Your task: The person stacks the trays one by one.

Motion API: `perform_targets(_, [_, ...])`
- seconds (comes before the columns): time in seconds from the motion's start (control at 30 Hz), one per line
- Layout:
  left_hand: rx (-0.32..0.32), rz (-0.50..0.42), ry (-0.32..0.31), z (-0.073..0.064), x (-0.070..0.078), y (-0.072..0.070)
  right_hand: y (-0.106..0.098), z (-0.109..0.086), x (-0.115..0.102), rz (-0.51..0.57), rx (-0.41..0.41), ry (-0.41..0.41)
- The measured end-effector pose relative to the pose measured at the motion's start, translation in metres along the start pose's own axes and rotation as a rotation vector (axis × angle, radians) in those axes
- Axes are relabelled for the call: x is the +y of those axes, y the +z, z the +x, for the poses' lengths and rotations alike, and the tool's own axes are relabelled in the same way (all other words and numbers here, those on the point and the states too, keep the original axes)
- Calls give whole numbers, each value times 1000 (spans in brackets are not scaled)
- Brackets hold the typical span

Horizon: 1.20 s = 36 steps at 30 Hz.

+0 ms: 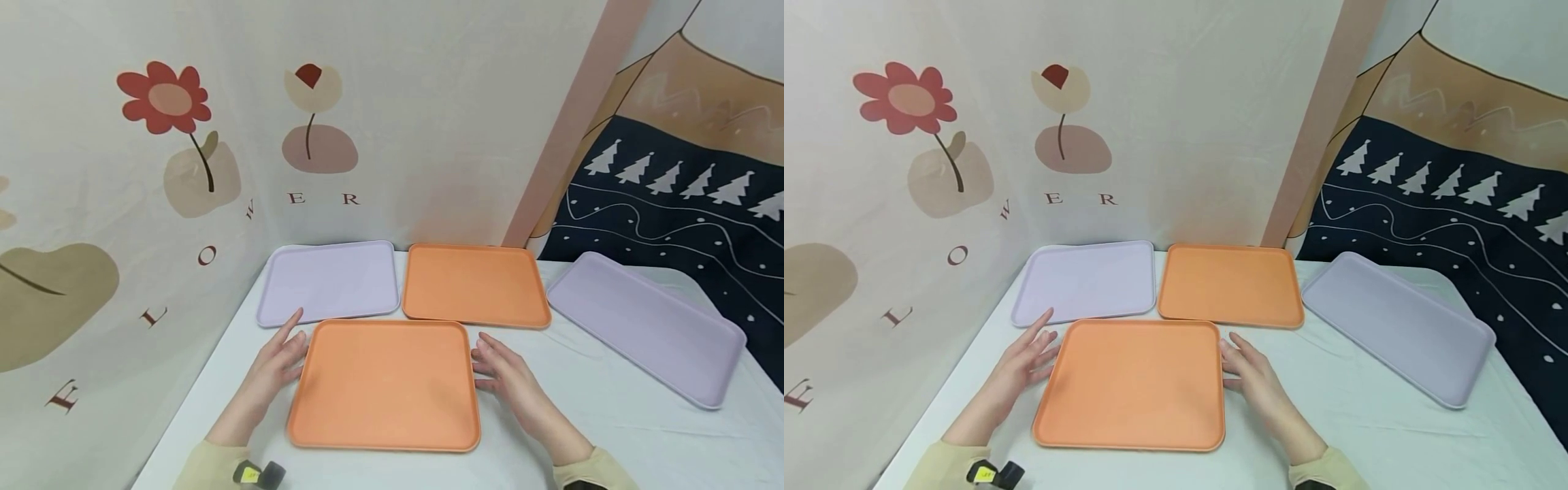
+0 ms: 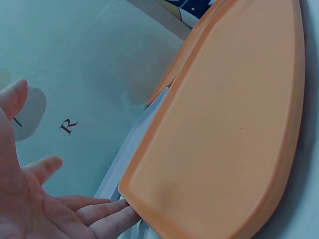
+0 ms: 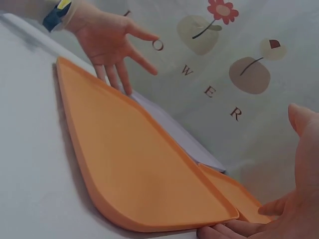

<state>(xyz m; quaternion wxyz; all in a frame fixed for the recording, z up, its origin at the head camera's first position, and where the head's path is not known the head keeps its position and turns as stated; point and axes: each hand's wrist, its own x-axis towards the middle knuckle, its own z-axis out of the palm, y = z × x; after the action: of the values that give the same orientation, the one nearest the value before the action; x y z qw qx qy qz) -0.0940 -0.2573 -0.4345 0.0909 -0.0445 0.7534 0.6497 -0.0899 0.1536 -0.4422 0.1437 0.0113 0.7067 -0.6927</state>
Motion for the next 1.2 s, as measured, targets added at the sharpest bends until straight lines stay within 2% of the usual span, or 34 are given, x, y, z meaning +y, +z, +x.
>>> perform_targets(0.23, [-17,-116,-98,3,-5,-11,-3,7,-1,97,30,91])
perform_targets(0.43, [-26,-172,-127,6,-11,-16,-5,10,1,116,42,124])
perform_targets(0.67, [-18,-101,-132,10,-18,-15,-5,11,3,90,48,121])
perform_targets(1.2, [67,-22,-170,14,-27,-12,-5,15,9,2,36,99])
